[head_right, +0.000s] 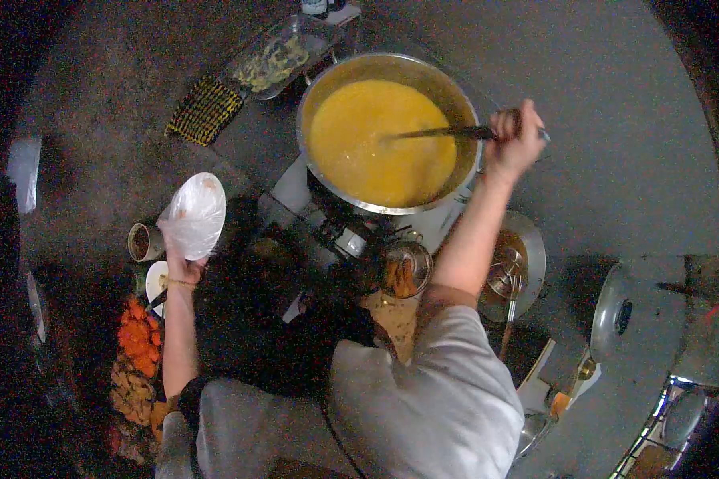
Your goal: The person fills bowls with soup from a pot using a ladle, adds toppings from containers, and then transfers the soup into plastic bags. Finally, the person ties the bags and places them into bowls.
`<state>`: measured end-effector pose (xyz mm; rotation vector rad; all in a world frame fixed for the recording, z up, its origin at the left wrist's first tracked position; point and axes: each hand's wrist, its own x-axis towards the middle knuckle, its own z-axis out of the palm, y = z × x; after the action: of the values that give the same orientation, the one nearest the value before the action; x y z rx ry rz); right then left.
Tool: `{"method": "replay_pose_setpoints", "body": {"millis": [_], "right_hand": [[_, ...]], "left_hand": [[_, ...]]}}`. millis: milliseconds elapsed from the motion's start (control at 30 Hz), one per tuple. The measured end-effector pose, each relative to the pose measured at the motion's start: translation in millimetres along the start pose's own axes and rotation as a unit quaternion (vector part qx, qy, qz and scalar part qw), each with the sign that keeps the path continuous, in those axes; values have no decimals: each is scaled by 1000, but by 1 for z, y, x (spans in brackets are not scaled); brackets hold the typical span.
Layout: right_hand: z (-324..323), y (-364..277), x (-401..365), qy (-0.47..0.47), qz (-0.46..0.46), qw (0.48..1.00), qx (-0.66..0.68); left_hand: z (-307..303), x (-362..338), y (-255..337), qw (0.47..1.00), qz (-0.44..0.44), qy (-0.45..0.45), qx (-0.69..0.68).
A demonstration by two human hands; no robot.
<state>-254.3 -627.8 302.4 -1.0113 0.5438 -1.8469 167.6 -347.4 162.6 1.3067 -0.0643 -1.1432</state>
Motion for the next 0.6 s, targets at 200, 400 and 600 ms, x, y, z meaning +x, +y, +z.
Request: {"method": "replay_pose_setpoints", "body": {"millis": [200, 400, 600], "right_hand": [[27, -98, -48, -300, -92, 942, -123], [71, -109, -78, -508, -160, 837, -126], [49, -45, -75, -283, -180, 939, -78]], "left_hand": [[44, 15, 24, 999, 2, -10, -48], [75, 49, 8, 995, 42, -79, -36], [92, 87, -29, 992, -5, -116, -40]]}}
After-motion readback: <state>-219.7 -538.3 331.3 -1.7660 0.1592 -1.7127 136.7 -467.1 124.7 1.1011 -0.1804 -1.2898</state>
